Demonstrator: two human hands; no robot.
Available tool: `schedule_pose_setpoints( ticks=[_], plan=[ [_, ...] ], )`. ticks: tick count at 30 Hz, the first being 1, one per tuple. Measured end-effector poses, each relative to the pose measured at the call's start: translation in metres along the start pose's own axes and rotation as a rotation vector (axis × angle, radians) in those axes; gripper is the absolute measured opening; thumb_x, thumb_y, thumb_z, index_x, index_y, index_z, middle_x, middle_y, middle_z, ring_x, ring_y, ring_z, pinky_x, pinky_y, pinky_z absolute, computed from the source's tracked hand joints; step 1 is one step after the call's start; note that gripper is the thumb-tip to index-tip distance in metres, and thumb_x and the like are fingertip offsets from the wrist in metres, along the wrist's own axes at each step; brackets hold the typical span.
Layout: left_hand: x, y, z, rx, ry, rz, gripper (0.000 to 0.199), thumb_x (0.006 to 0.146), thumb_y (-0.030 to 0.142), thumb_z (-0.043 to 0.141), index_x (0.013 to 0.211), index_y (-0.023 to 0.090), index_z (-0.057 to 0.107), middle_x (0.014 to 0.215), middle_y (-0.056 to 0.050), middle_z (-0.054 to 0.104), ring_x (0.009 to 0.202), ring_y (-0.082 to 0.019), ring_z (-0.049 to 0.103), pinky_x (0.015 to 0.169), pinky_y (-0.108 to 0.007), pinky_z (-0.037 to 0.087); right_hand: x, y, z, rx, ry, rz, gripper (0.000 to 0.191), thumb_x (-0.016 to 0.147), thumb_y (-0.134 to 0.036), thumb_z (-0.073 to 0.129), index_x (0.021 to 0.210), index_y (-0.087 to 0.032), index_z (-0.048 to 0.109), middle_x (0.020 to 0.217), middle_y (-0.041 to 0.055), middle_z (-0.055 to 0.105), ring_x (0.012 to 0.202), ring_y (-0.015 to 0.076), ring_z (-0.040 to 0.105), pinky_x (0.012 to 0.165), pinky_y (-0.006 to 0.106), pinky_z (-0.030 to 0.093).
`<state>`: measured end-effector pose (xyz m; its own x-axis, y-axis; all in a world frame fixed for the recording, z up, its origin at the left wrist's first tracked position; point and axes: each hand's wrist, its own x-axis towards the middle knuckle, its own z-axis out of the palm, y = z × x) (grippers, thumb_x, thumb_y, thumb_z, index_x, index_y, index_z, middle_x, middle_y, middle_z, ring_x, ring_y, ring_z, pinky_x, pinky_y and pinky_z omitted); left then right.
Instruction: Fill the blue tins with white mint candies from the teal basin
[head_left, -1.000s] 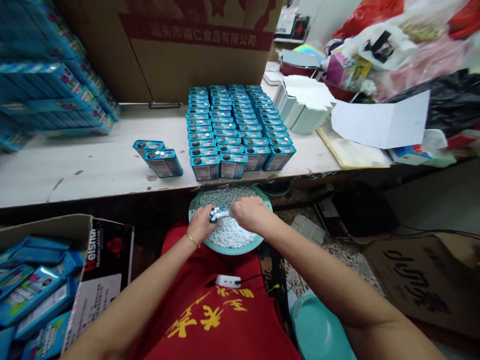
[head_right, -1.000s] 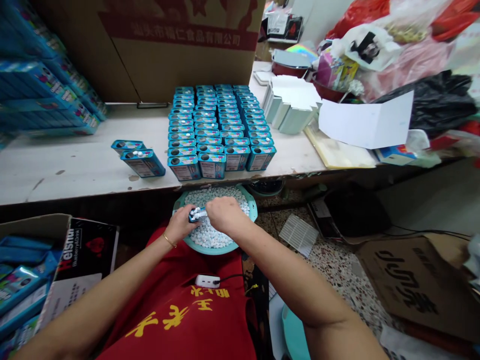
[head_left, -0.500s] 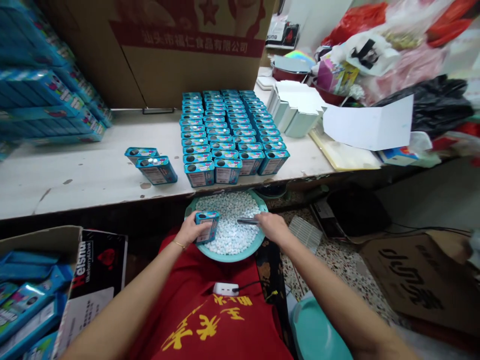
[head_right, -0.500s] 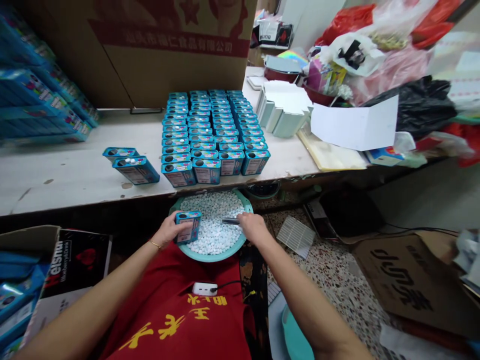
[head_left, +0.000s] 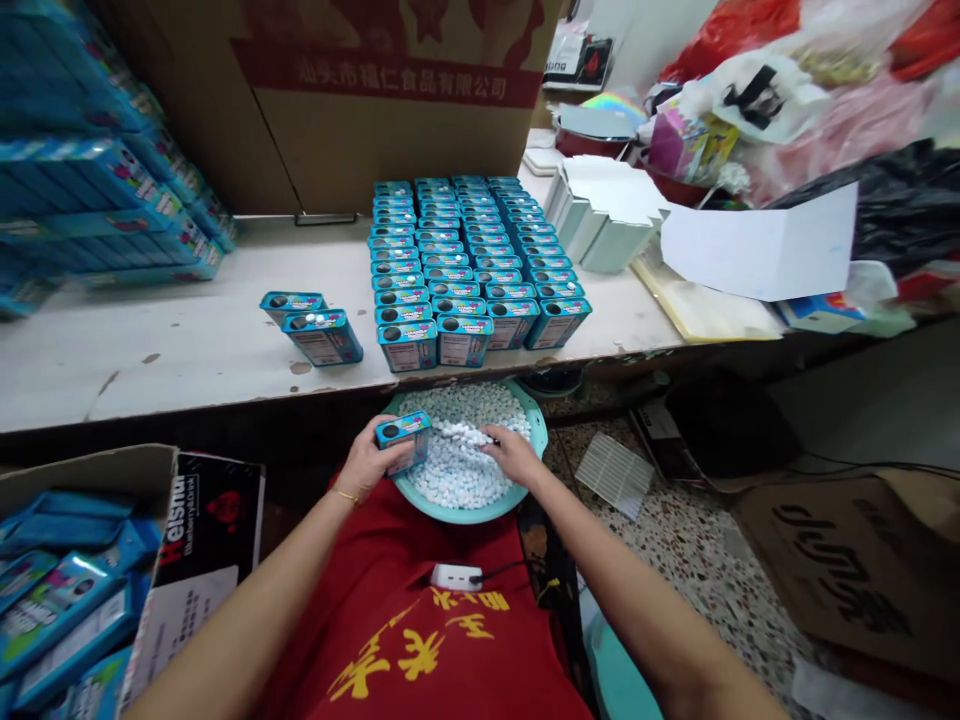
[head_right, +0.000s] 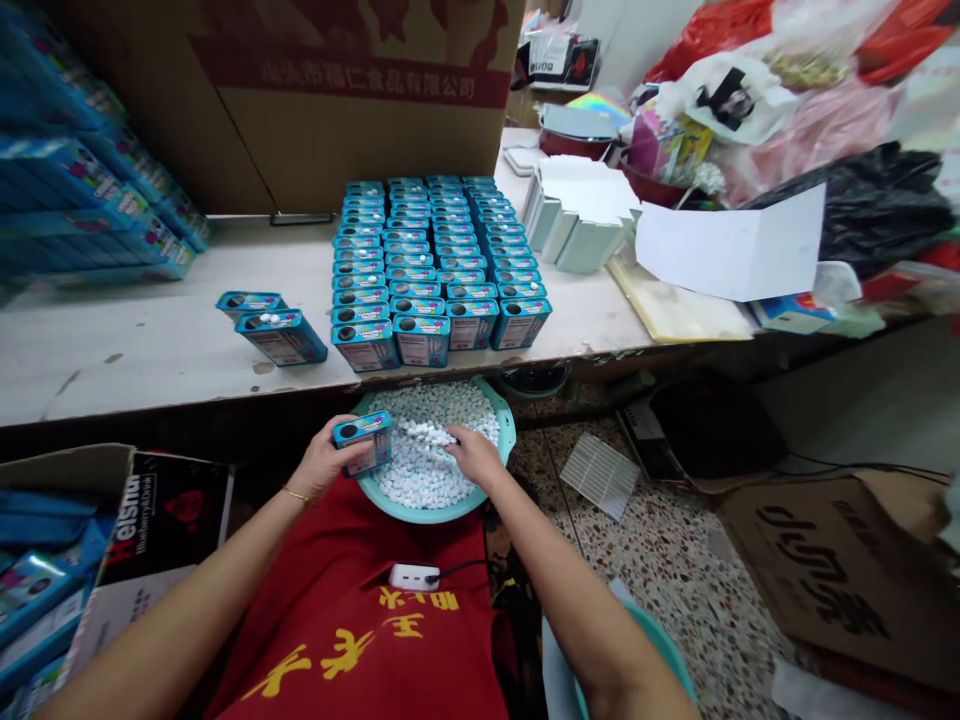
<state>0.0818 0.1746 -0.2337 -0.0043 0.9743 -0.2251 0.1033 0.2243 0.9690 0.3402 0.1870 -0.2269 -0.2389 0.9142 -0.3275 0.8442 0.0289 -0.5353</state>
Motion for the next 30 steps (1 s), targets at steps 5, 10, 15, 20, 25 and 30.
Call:
schedule_pose_setpoints(
  ticks=[5, 10, 15, 20, 25, 30],
  plan=[
    [-0.001, 0.003, 0.009, 0.210, -0.020, 0.144, 0.042, 0.061, 0.036, 0.065, 0.096, 0.016, 0.052, 0.082, -0.001, 0.058, 0.076, -0.015, 0.055, 0.073, -0.027, 0.044, -0.020, -0.024, -0.059, 0.010, -0.015, -0.126, 0.027, 0.077, -0.024, 0.050, 0.103, -0.023, 0.059, 0.098, 0.0013, 0.064, 0.092, 0.0173, 0.056, 0.078, 0.026, 0.041],
    [0.002, 0.008, 0.033, 0.436, -0.088, 0.215, 0.037, 0.065, 0.028, 0.060, 0.100, 0.019, 0.053, 0.082, 0.000, 0.059, 0.076, -0.016, 0.055, 0.071, -0.026, 0.042, -0.023, -0.063, -0.086, -0.194, -0.105, -0.178, 0.029, 0.077, -0.026, 0.052, 0.105, -0.026, 0.058, 0.095, 0.0006, 0.066, 0.091, 0.0178, 0.057, 0.075, 0.025, 0.041],
    [0.000, 0.009, 0.041, 0.495, -0.102, 0.230, 0.039, 0.065, 0.026, 0.059, 0.103, 0.021, 0.052, 0.083, -0.001, 0.060, 0.077, -0.016, 0.055, 0.069, -0.026, 0.042, -0.026, -0.096, -0.092, -0.541, -0.107, -0.146, 0.033, 0.077, -0.033, 0.051, 0.110, -0.026, 0.054, 0.094, 0.0062, 0.065, 0.089, 0.0230, 0.059, 0.072, 0.031, 0.041],
    [0.000, 0.006, 0.041, 0.450, -0.097, 0.247, 0.039, 0.064, 0.025, 0.059, 0.103, 0.020, 0.053, 0.085, -0.001, 0.060, 0.077, -0.016, 0.055, 0.070, -0.026, 0.042, -0.028, -0.122, -0.091, -0.685, -0.138, -0.165, 0.024, 0.080, -0.031, 0.045, 0.097, -0.020, 0.059, 0.093, 0.0104, 0.065, 0.086, 0.0240, 0.060, 0.071, 0.032, 0.041],
    [0.000, 0.006, 0.034, 0.346, -0.067, 0.243, 0.037, 0.064, 0.028, 0.060, 0.099, 0.018, 0.054, 0.086, -0.001, 0.059, 0.081, -0.016, 0.055, 0.075, -0.026, 0.043, -0.036, -0.103, -0.103, -0.617, -0.112, -0.152, 0.024, 0.082, -0.030, 0.043, 0.098, -0.023, 0.059, 0.098, 0.0061, 0.063, 0.091, 0.0196, 0.057, 0.075, 0.027, 0.039],
    [0.002, 0.002, 0.019, 0.123, -0.052, 0.111, 0.045, 0.060, 0.033, 0.066, 0.098, 0.016, 0.052, 0.084, -0.002, 0.057, 0.077, -0.016, 0.055, 0.075, -0.029, 0.044, -0.037, -0.026, -0.086, -0.556, -0.111, -0.043, 0.024, 0.083, -0.030, 0.043, 0.104, -0.026, 0.056, 0.102, 0.0034, 0.061, 0.094, 0.0173, 0.056, 0.075, 0.025, 0.039]
  ],
)
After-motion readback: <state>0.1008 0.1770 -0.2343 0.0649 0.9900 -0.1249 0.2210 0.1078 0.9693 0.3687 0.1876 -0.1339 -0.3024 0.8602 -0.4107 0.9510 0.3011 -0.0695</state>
